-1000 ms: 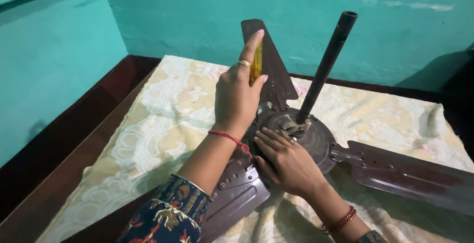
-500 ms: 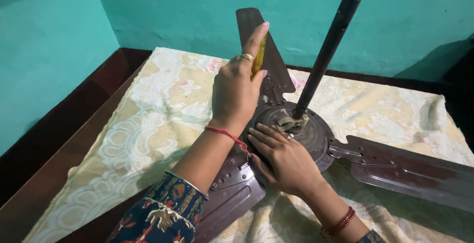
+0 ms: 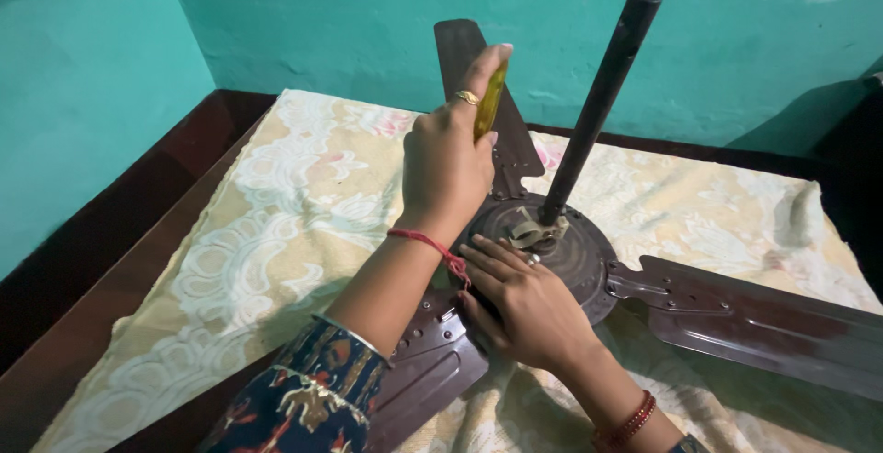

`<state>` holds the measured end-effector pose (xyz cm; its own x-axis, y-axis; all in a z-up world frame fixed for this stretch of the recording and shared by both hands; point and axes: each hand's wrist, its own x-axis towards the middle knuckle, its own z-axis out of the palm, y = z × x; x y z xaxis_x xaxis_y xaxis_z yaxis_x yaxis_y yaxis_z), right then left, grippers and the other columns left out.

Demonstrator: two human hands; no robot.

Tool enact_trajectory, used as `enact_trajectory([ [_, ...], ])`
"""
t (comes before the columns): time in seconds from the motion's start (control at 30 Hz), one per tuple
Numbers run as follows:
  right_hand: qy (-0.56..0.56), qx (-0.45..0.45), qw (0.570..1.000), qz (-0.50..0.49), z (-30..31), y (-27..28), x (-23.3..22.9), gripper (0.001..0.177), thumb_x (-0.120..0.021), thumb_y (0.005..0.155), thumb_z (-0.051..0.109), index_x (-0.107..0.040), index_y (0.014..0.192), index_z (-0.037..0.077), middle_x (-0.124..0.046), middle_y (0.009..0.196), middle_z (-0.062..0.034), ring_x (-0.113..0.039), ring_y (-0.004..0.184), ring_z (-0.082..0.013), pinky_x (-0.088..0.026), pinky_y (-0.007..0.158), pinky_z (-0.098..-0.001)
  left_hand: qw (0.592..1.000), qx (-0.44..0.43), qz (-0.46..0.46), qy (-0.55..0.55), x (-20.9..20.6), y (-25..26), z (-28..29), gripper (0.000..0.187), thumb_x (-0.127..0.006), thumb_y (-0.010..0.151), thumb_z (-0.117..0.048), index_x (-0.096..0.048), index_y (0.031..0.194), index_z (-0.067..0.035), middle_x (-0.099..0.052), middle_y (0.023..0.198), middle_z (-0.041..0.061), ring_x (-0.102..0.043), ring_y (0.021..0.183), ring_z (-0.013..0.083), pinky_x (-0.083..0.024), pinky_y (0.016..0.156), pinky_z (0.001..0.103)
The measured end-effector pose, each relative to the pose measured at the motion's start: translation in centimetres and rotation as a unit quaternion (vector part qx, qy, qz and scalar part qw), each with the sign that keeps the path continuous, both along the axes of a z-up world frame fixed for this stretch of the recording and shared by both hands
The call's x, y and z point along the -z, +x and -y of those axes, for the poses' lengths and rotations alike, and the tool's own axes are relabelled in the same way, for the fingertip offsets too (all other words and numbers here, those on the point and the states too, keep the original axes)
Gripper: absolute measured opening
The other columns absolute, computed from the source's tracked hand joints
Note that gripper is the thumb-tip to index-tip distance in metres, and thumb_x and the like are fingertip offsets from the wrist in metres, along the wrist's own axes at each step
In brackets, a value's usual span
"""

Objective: The person attaches fan blades to the fan motor housing using a screwdriver. They align each blade and tighten the screws to secure it in place.

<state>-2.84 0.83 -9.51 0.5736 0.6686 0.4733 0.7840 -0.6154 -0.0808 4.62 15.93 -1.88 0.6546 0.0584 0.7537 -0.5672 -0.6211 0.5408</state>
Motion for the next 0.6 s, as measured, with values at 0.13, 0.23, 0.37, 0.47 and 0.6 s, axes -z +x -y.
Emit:
enact_trajectory([
  [0.13, 0.136, 0.001, 0.989, 0.051, 0.7, -0.8, 0.6, 0.018, -0.066, 0.09, 0.012, -0.073, 0.104, 0.002, -0.075, 0.112, -0.0151, -0.069, 0.114, -0.0307, -0.055, 0.096, -0.0399, 0.999, 0.012, -0.029, 0.026, -0.5, 0.2, 0.8, 0.09, -0.075, 0.084, 0.003, -0.036, 0.155, -0.036, -0.075, 0.095, 0.015, -0.076, 0.089, 0.0369, -0.06, 0.077, 0.048],
  [0.23, 0.313, 0.072, 0.945, 0.061, 2.0, -0.8, 0.9, 0.008, -0.065, 0.09, 0.002, -0.069, 0.096, -0.001, -0.072, 0.096, -0.0132, -0.07, 0.091, -0.0246, -0.056, 0.083, -0.0352, 0.999, 0.023, -0.018, 0.042, -1.1, 0.3, 0.8, 0.092, -0.074, 0.083, 0.004, -0.034, 0.156, -0.034, -0.074, 0.098, 0.018, -0.073, 0.093, 0.041, -0.058, 0.077, 0.051],
  [0.37, 0.512, 0.129, 0.847, -0.06, 4.9, 3.1, 0.2, 0.019, -0.057, 0.104, 0.011, -0.065, 0.112, -0.003, -0.069, 0.108, -0.0081, -0.066, 0.098, -0.0171, -0.054, 0.086, -0.0294, 0.998, 0.015, -0.052, 0.015, -1.8, 0.9, 0.5, 0.09, -0.073, 0.087, 0.0, -0.028, 0.157, -0.033, -0.075, 0.105, 0.019, -0.071, 0.094, 0.0428, -0.057, 0.077, 0.052],
  [0.47, 0.503, 0.133, 0.838, -0.162, 6.9, 7.2, -0.5, 0.033, -0.05, 0.106, 0.02, -0.069, 0.117, -0.005, -0.073, 0.113, -0.0084, -0.066, 0.11, -0.017, -0.049, 0.099, -0.029, 0.997, 0.057, -0.043, -0.025, -2.0, 2.3, 0.7, 0.089, -0.07, 0.093, 0.0, -0.022, 0.161, -0.03, -0.073, 0.112, 0.021, -0.071, 0.099, 0.043, -0.057, 0.08, 0.052],
  [0.6, 0.43, 0.141, 0.793, -0.406, 7.3, 11.8, -0.6, 0.044, -0.05, 0.105, 0.022, -0.071, 0.131, -0.006, -0.072, 0.113, -0.0271, -0.064, 0.104, -0.033, -0.048, 0.093, -0.0431, 0.992, 0.123, 0.038, -0.015, -1.5, 4.3, 1.4, 0.089, -0.063, 0.093, 0.007, -0.021, 0.162, -0.028, -0.072, 0.119, 0.022, -0.07, 0.107, 0.0434, -0.057, 0.087, 0.05],
])
